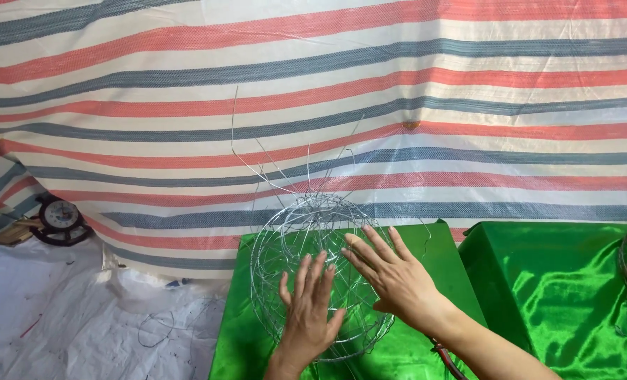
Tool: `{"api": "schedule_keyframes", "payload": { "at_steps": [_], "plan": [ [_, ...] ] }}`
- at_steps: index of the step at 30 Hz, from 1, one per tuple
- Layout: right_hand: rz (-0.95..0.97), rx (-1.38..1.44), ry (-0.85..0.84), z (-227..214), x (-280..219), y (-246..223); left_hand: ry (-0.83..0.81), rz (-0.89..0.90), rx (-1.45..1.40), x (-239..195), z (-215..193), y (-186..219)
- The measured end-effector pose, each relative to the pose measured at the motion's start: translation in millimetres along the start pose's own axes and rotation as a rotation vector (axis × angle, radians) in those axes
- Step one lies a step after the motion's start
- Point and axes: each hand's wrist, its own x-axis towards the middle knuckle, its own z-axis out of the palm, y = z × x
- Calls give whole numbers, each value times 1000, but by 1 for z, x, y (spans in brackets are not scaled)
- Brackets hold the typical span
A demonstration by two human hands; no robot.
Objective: The person is adding layers of thin metal wire to a spherical frame, securing them by twisting and trimming the excess with pliers.
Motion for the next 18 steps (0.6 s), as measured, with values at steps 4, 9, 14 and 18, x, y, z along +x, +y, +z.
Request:
{"api": "schedule_keyframes", "payload": {
  "at_steps": [4,9,14,18],
  "plan": [
    [-40,-12,5,6,5,1,-33,-14,52,4,-5,4],
    [-1,125,28,6,5,7,-69,36,143,3,-5,3],
    [6,-401,-279,21,-2,-11,-96,63,177,4,-1,7],
    [-44,-463,-206,22,-1,-12,-116,36,263,3,4,8]
  ]
}}
